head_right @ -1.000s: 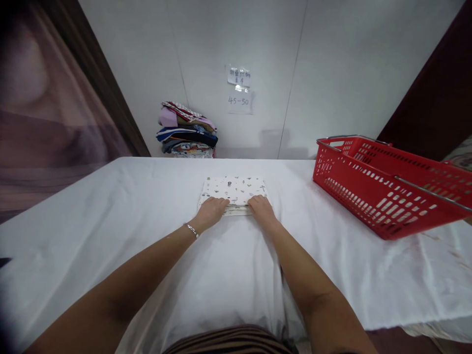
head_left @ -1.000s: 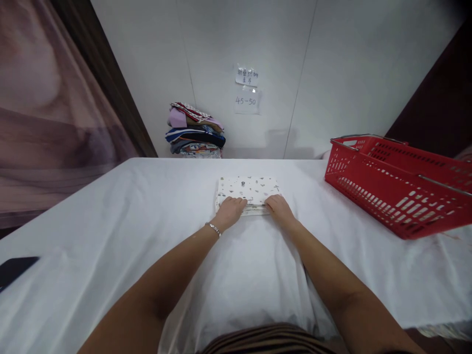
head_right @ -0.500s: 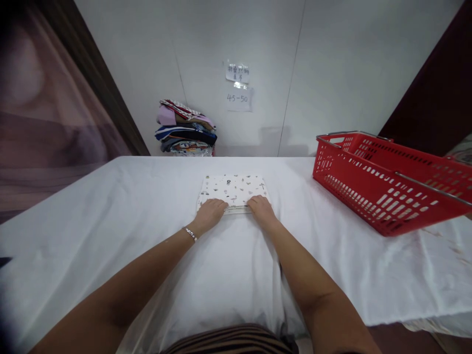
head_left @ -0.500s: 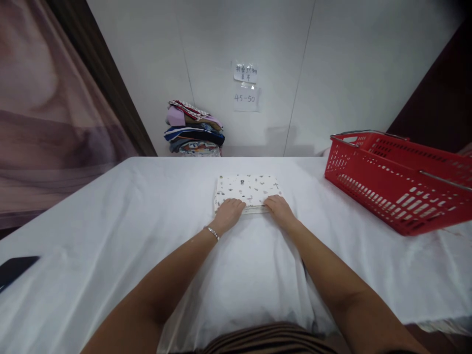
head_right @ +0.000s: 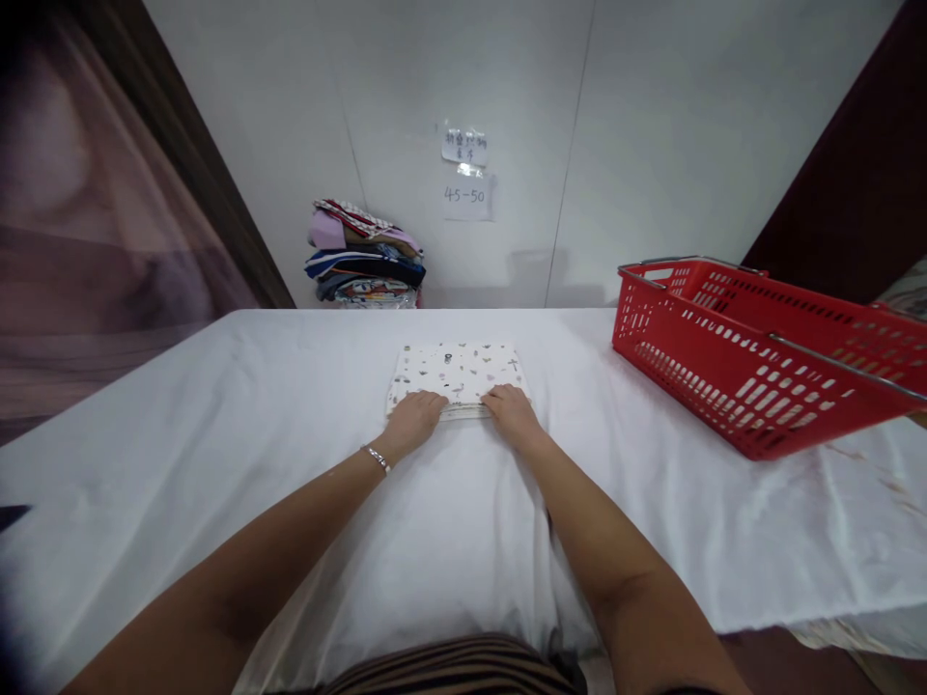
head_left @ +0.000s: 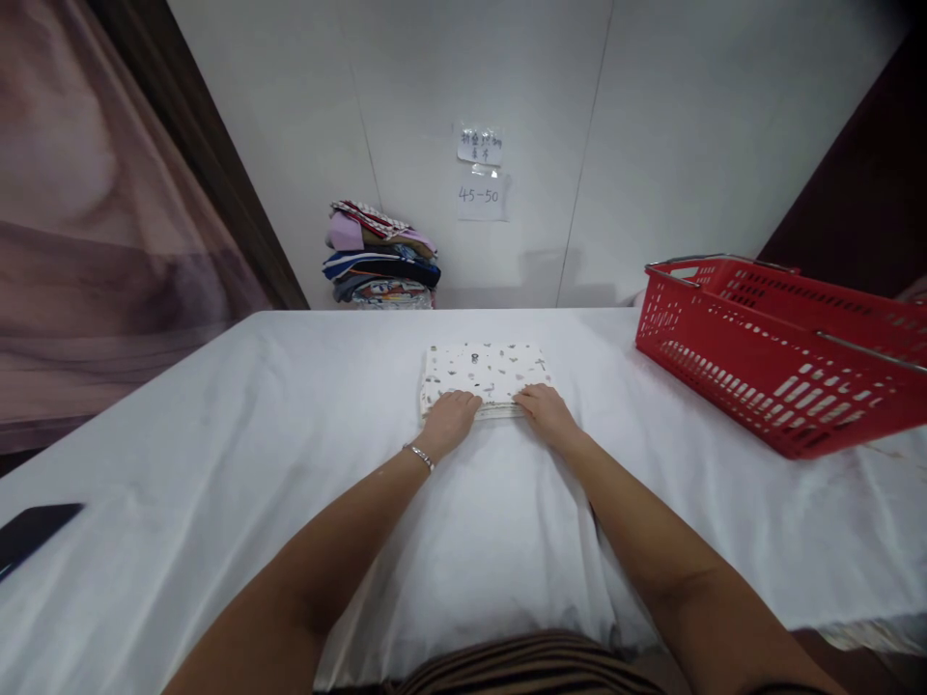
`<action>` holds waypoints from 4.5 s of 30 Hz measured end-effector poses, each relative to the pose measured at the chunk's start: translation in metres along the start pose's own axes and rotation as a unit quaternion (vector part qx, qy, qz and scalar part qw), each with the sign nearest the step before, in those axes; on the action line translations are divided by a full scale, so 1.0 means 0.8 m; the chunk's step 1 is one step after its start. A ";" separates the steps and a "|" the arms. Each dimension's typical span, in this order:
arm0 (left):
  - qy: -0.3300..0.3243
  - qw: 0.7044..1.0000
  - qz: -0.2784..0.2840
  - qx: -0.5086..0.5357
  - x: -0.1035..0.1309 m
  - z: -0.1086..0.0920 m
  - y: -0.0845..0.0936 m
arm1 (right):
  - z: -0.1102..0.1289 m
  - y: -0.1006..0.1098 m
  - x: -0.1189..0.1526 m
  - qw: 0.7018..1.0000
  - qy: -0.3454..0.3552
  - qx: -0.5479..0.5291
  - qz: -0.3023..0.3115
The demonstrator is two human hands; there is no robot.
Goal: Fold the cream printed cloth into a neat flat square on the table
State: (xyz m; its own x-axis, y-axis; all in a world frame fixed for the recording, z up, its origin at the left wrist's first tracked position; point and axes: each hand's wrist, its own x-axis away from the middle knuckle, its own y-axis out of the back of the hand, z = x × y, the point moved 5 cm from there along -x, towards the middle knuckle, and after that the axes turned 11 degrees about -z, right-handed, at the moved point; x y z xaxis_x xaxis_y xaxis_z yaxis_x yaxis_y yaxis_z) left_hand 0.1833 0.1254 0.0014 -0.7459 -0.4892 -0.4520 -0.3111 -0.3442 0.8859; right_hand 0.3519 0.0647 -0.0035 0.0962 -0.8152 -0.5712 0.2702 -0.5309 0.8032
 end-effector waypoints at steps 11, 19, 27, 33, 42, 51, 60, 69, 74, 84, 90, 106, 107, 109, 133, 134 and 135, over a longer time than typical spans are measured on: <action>0.030 0.999 -0.027 0.022 0.011 0.003 0.005 | -0.009 -0.008 0.003 1.000 -0.002 0.023 0.004; 0.012 0.999 -0.039 0.008 0.017 0.000 -0.005 | -0.012 -0.013 0.005 0.999 -0.025 0.038 0.017; 0.035 0.995 -0.093 0.017 0.032 0.010 0.003 | -0.010 -0.011 0.007 0.998 -0.030 0.046 0.019; 0.037 0.994 -0.098 0.013 0.033 0.008 0.000 | 0.029 0.002 -0.002 0.998 -0.001 0.056 0.016; 0.057 0.991 -0.111 0.044 0.036 0.009 0.002 | 0.071 -0.043 -0.002 0.995 0.053 0.019 0.079; 0.333 0.901 -0.204 0.187 0.072 0.081 0.029 | 0.070 -0.039 0.003 0.995 0.054 0.022 0.076; 0.490 0.804 -0.100 0.323 0.091 0.108 0.014 | 0.083 -0.031 -0.009 0.995 0.021 0.006 0.099; 0.517 0.765 -0.034 0.383 0.095 0.115 -0.004 | 0.150 -0.050 -0.059 0.993 0.077 -0.069 0.051; 0.531 0.733 -0.014 0.425 0.096 0.114 -0.006 | 0.156 -0.065 -0.085 0.997 0.023 -0.057 0.036; 0.522 0.748 -0.006 0.410 0.095 0.115 -0.008 | 0.154 -0.080 -0.090 0.995 -0.002 -0.079 0.056; 0.520 0.752 -0.007 0.405 0.096 0.116 -0.010 | 0.156 -0.080 -0.089 0.994 -0.012 -0.098 0.035; 0.519 0.725 0.005 0.453 0.097 0.112 0.000 | 0.158 -0.084 -0.083 0.993 -0.017 -0.117 0.029; 0.518 0.724 0.006 0.455 0.097 0.113 0.000 | 0.158 -0.084 -0.083 0.992 -0.022 -0.124 0.022; 0.516 0.724 0.007 0.457 0.097 0.113 -0.002 | 0.156 -0.085 -0.081 0.990 -0.033 -0.133 0.010; 0.495 0.798 0.023 0.344 0.093 0.111 0.002 | 0.156 -0.086 -0.076 0.985 -0.013 -0.172 -0.002; 0.496 0.800 0.028 0.337 0.093 0.110 0.003 | 0.151 -0.085 -0.082 0.982 -0.031 -0.188 0.001; 0.496 0.801 0.030 0.334 0.093 0.109 0.003 | 0.145 -0.084 -0.088 0.979 -0.050 -0.197 0.003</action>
State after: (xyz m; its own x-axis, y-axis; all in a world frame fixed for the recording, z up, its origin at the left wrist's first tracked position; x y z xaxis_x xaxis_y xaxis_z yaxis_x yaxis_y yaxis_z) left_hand 0.0756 0.1584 -0.0206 -0.0392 -0.9989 0.0261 -0.7851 0.0469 0.6176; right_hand 0.2162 0.1312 0.0025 0.0096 -0.8472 -0.5313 0.6207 -0.4115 0.6674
